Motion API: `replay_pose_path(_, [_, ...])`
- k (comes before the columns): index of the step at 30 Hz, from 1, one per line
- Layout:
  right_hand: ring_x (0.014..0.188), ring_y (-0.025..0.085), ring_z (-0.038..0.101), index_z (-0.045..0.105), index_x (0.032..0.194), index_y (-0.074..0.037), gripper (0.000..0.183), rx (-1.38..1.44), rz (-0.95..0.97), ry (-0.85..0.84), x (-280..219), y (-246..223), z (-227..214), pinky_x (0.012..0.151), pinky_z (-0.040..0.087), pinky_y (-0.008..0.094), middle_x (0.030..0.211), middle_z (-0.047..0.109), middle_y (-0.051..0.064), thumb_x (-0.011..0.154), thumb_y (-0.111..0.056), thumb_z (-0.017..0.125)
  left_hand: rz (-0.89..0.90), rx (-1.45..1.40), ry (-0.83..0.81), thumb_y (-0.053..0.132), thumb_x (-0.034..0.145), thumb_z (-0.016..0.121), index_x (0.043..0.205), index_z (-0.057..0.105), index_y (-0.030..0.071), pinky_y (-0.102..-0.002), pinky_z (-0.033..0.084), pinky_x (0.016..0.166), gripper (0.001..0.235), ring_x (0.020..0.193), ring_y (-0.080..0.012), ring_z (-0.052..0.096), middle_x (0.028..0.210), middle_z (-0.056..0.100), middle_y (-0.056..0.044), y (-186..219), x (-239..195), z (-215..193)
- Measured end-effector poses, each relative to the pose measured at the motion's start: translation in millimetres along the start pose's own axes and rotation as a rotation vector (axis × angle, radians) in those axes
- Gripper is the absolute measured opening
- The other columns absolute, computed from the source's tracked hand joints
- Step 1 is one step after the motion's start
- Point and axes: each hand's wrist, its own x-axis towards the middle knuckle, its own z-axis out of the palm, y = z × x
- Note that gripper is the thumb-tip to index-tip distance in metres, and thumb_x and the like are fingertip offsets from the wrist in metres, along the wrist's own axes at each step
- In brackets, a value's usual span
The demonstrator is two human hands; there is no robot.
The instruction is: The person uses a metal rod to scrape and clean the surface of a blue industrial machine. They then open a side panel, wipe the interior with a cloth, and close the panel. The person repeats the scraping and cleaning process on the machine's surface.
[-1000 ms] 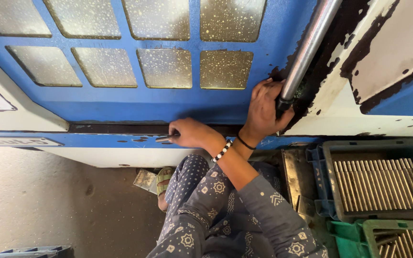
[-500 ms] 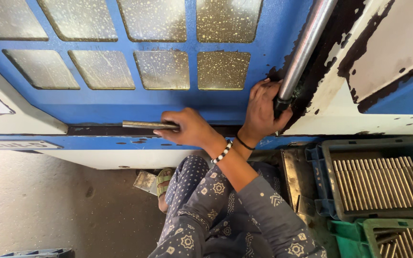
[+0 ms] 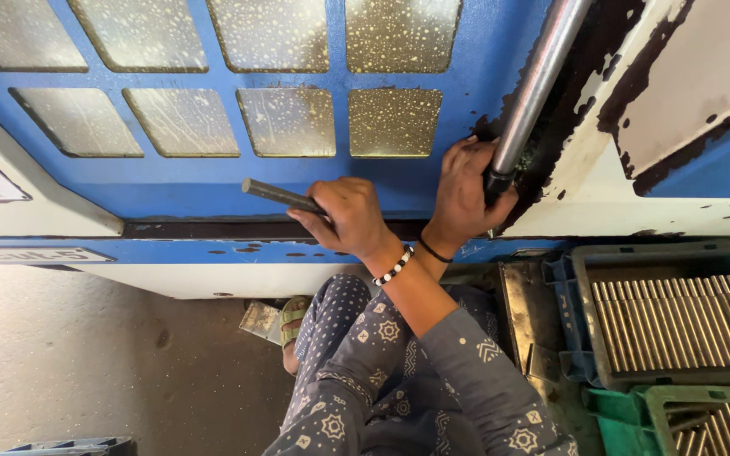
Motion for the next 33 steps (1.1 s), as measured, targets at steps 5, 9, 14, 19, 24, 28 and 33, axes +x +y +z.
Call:
replay_pose_path(5, [0.047, 0.022, 0.052, 0.06, 0.072, -0.009, 0.035, -0.028, -0.022, -0.009, 0.8, -4.1, -0.5, 0.049, 0.039, 0.036, 0.056, 0.052, 0.005, 0.093, -0.03, 0.078, 0.02, 0.009, -0.014, 0.007, 0.077, 0.075, 0.13, 0.049, 0.0, -0.053, 0.042, 0.117, 0.059, 0.111, -0.0335, 0.062, 0.123, 0.061, -0.016, -0.5, 1.2, -1.6])
replay_pose_path(9, [0.052, 0.024, 0.056, 0.06, 0.075, -0.009, 0.032, -0.049, -0.075, -0.03, 4.2, -11.5, -1.6, 0.053, 0.042, 0.037, 0.061, 0.054, 0.006, 0.092, -0.029, 0.079, 0.032, 0.004, -0.002, 0.007, 0.079, 0.075, 0.13, 0.047, -0.001, -0.053, 0.042, 0.118, 0.059, 0.113, -0.0336, 0.061, 0.125, 0.06, -0.016, 3.9, 3.8, -4.9])
replay_pose_path(14, [0.056, 0.027, 0.058, 0.061, 0.079, -0.008, 0.03, -0.078, -0.134, -0.037, 6.9, -22.0, -3.4, 0.055, 0.044, 0.039, 0.065, 0.058, 0.006, 0.088, -0.029, 0.081, 0.001, 0.041, 0.024, 0.007, 0.08, 0.075, 0.125, 0.048, 0.0, -0.05, 0.043, 0.113, 0.053, 0.111, -0.0342, 0.061, 0.118, 0.06, -0.015, 13.5, 6.8, -6.6])
replay_pose_path(19, [0.056, 0.028, 0.058, 0.062, 0.08, -0.008, 0.031, -0.072, -0.141, -0.016, 7.3, -28.1, -11.9, 0.055, 0.043, 0.039, 0.063, 0.057, 0.007, 0.087, -0.03, 0.082, -0.033, 0.074, 0.047, 0.01, 0.082, 0.076, 0.124, 0.049, 0.0, -0.052, 0.043, 0.116, 0.052, 0.109, -0.0352, 0.061, 0.113, 0.061, -0.016, 16.8, 7.6, -5.3])
replay_pose_path(24, [0.058, 0.027, 0.06, 0.06, 0.08, -0.009, 0.029, -0.104, -0.098, 0.07, 1.6, -32.0, -23.5, 0.057, 0.043, 0.039, 0.066, 0.059, 0.006, 0.09, -0.028, 0.079, -0.066, 0.09, 0.039, 0.006, 0.084, 0.073, 0.128, 0.047, 0.0, -0.05, 0.04, 0.116, 0.051, 0.106, -0.0337, 0.063, 0.102, 0.067, -0.008, 21.7, 7.5, -2.1])
replay_pose_path(28, [0.052, 0.023, 0.057, 0.061, 0.077, -0.01, 0.029, -0.105, 0.154, 0.233, -5.2, -25.6, -21.7, 0.054, 0.041, 0.037, 0.057, 0.053, 0.005, 0.095, -0.026, 0.076, -0.06, 0.142, 0.063, 0.004, 0.085, 0.072, 0.128, 0.046, -0.001, -0.051, 0.04, 0.118, 0.05, 0.112, -0.0381, 0.059, 0.104, 0.067, -0.011, 24.9, 5.6, -1.1])
replay_pose_path(33, [0.056, 0.008, 0.046, 0.059, 0.091, -0.007, 0.035, 0.443, 0.657, 0.509, -8.2, -0.4, -15.7, 0.051, 0.035, 0.028, 0.069, 0.052, -0.002, 0.107, -0.037, 0.06, -0.053, 0.136, 0.059, 0.003, 0.086, 0.072, 0.126, 0.048, 0.0, -0.052, 0.042, 0.118, 0.047, 0.11, -0.036, 0.06, 0.107, 0.065, -0.011, 22.6, 5.6, -0.8])
